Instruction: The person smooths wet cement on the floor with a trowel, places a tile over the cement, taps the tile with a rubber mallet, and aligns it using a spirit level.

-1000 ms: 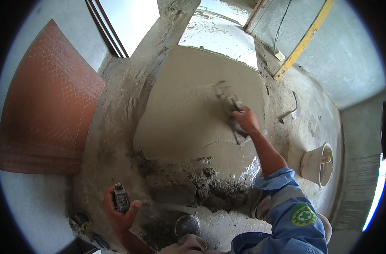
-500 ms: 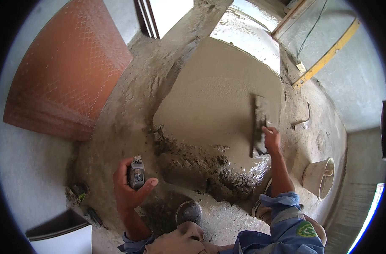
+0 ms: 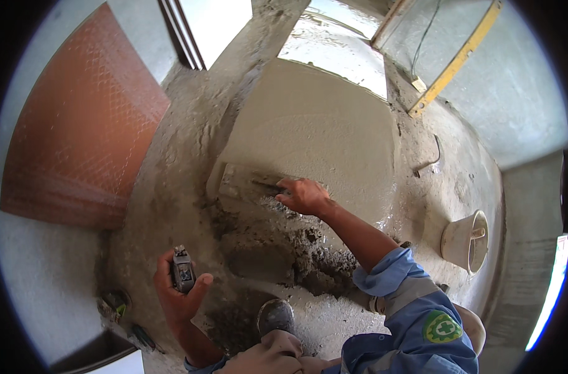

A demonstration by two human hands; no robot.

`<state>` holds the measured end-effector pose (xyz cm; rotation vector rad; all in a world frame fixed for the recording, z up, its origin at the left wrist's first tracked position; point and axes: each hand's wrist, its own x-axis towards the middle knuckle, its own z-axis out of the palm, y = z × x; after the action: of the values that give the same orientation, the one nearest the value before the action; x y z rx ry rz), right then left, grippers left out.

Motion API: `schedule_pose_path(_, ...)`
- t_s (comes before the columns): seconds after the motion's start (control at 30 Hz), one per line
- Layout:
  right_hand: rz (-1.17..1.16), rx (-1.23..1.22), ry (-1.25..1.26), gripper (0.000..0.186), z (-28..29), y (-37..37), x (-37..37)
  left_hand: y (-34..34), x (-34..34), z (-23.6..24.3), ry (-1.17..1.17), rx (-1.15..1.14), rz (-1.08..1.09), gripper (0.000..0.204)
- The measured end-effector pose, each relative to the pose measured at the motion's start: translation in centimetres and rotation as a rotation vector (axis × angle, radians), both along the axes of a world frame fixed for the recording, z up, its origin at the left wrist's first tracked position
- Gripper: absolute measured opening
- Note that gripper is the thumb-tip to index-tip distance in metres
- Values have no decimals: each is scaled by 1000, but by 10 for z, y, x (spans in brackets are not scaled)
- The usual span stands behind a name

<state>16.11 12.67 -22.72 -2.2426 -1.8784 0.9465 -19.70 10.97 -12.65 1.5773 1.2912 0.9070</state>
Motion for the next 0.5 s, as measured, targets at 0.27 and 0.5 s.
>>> schedule_pose_path(0.27, -191, -53, -73, 47, 10, 40, 28, 6, 27, -8, 81, -10, -85, 65)
schedule_pose_path(0.5, -695, 221, -210, 48, 7, 5, 153, 8, 11, -8, 81, -50, 0, 63)
